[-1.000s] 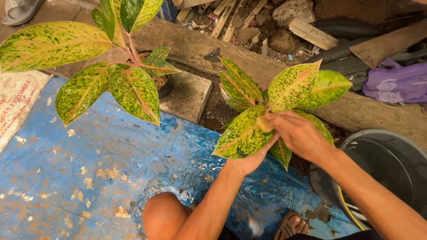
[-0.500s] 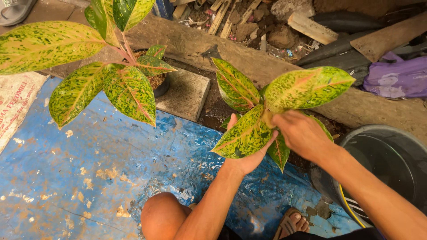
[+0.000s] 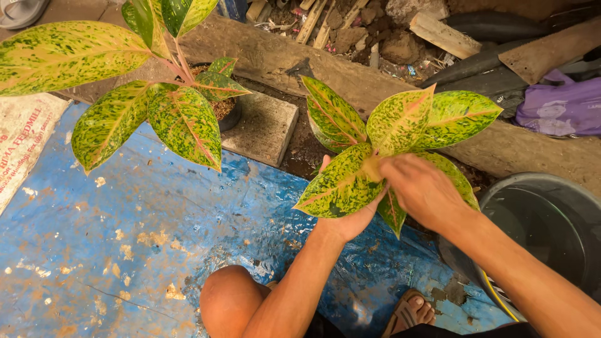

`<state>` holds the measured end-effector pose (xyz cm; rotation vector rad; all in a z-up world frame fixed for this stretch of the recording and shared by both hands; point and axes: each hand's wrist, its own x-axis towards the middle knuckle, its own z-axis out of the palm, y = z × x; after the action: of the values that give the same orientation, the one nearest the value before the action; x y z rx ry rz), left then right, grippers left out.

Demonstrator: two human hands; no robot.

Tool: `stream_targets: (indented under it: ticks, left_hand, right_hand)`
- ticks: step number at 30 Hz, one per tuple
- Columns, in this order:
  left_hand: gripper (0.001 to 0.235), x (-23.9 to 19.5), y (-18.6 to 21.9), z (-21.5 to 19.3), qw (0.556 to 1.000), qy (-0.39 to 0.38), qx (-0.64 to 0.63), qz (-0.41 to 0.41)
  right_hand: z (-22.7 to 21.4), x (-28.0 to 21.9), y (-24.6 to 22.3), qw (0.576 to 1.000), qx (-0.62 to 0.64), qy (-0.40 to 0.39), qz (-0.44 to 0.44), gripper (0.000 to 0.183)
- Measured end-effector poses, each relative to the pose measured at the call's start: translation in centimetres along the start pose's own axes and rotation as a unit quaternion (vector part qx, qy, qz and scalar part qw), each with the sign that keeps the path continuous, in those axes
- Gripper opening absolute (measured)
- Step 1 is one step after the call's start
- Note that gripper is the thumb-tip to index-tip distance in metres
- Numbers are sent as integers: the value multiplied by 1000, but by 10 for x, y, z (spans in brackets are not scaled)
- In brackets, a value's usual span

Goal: The person wipes the leaves of a potted plant using a yellow sponge, dipping the sponge into a bucket of water and cleaning each leaf individually.

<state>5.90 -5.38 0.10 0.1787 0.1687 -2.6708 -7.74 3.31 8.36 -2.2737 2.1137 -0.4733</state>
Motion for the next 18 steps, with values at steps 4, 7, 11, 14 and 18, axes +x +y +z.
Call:
stream_targets:
  ticks: [4, 7, 11, 14, 18]
  left_hand:
    - [71, -3, -2, 8, 1000, -1, -3, -3]
    - [74, -5, 0, 9, 1000, -27, 9, 1]
    - [70, -3, -2, 10, 999, -15, -31, 1]
    - [70, -5, -1, 7, 999, -51, -8, -7]
    - [66, -3, 2, -5, 997, -76, 1, -1]
  right_hand:
    - [0, 0, -3, 996, 9, -68, 64, 20]
    - [-1, -1, -11, 991, 123, 11, -60, 20]
    - [-10, 6, -20, 995, 60, -19, 71, 35]
    - [-14, 4, -37, 995, 96, 18, -12, 47]
    - [-10, -2, -40, 981, 181, 49, -50, 36]
